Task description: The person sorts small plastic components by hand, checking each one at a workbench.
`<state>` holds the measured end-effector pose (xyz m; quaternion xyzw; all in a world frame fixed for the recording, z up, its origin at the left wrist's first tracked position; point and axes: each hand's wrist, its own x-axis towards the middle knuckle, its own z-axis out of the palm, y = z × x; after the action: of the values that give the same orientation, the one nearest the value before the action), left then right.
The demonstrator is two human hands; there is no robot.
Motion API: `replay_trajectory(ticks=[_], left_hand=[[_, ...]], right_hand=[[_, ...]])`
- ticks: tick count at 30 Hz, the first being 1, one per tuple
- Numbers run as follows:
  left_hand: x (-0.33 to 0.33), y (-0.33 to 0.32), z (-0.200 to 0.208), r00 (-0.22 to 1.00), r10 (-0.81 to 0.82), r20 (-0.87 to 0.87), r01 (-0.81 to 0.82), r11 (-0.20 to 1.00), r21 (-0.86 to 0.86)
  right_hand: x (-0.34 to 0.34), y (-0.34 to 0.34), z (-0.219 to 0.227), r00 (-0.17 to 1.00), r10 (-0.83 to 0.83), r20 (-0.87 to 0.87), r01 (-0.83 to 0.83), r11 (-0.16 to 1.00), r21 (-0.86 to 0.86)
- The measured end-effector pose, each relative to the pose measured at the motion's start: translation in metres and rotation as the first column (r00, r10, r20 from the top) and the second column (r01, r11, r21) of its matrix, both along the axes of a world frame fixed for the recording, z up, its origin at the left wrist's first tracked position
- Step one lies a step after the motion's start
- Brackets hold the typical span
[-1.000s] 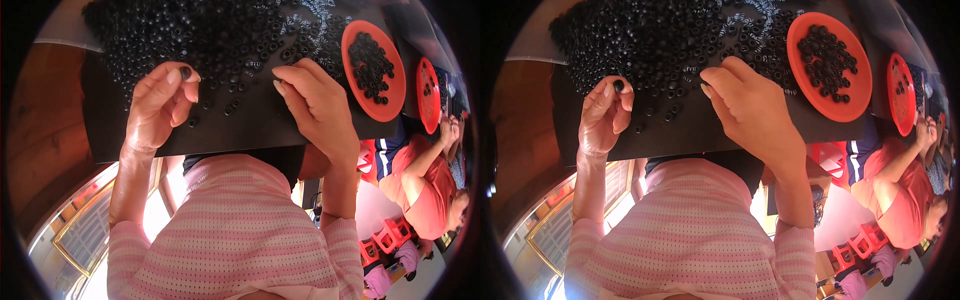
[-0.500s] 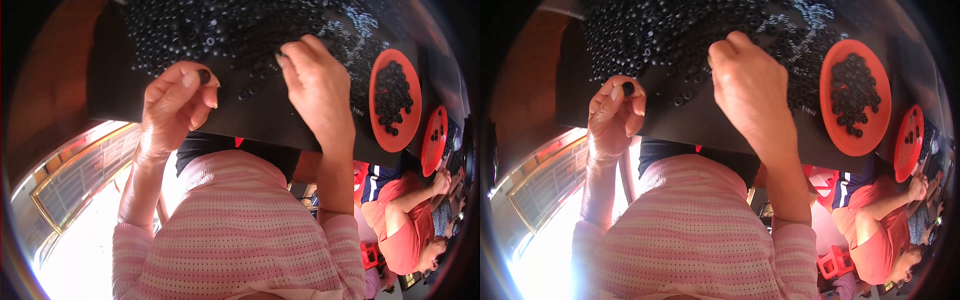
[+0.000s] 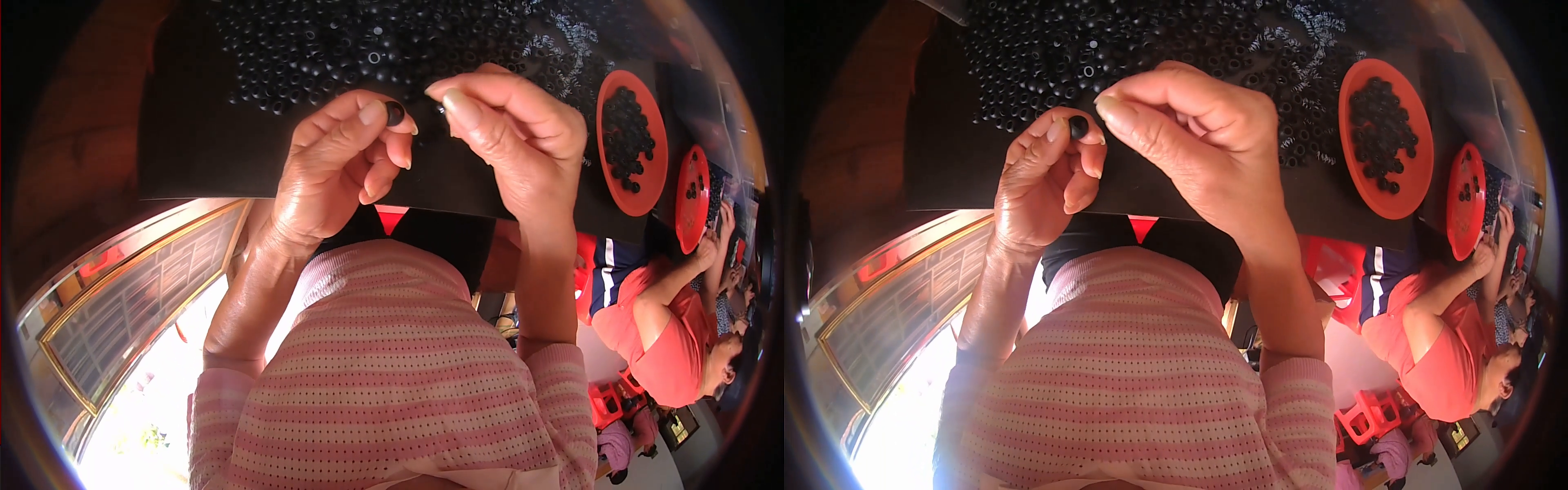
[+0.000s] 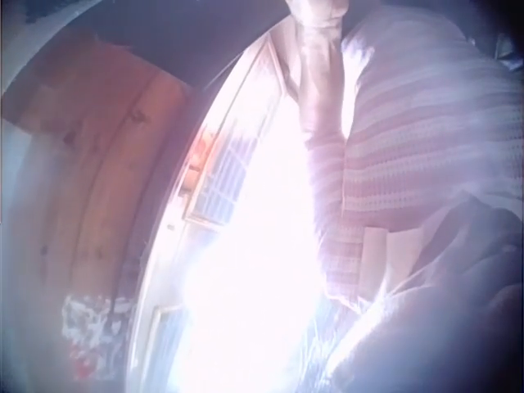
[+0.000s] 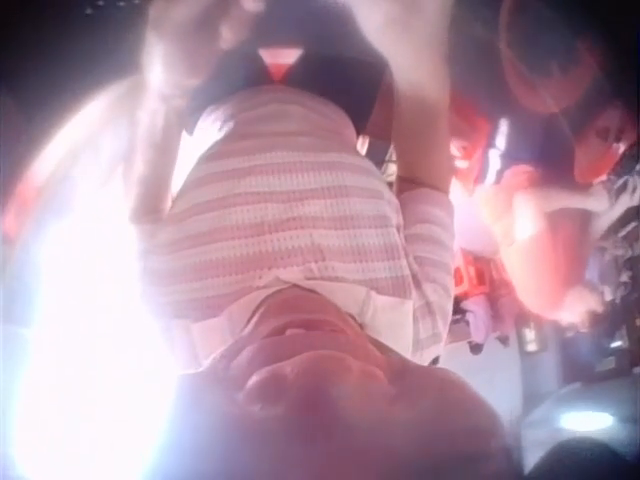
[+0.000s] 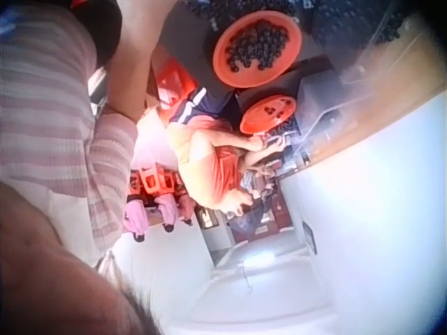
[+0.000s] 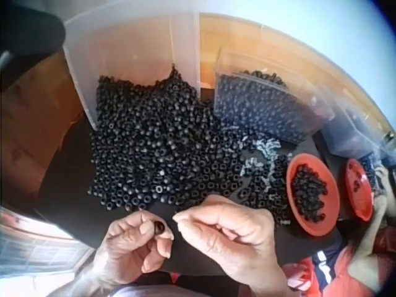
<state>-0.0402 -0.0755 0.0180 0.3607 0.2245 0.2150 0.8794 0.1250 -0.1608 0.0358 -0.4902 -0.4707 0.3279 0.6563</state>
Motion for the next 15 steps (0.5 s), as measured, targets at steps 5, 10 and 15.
replay_trajectory(ticks=[5,10,15], left_hand=[[-0.004,-0.005,-0.001,0.999,-0.011,0.053,0.014,0.998,-0.054],[-0.008,-0.005,-0.004,0.996,-0.005,0.089,0.016,0.993,-0.114],[-0.008,-0.004,-0.006,0.994,-0.008,0.110,0.024,0.990,-0.138]], right_hand=[[-0.027,0.006,-0.006,0.997,0.008,-0.073,-0.009,1.000,-0.009],[-0.037,0.008,-0.006,0.973,-0.117,0.200,0.115,0.993,0.024],[-0.040,0.005,-0.008,0.766,-0.264,0.586,0.185,0.964,0.192]])
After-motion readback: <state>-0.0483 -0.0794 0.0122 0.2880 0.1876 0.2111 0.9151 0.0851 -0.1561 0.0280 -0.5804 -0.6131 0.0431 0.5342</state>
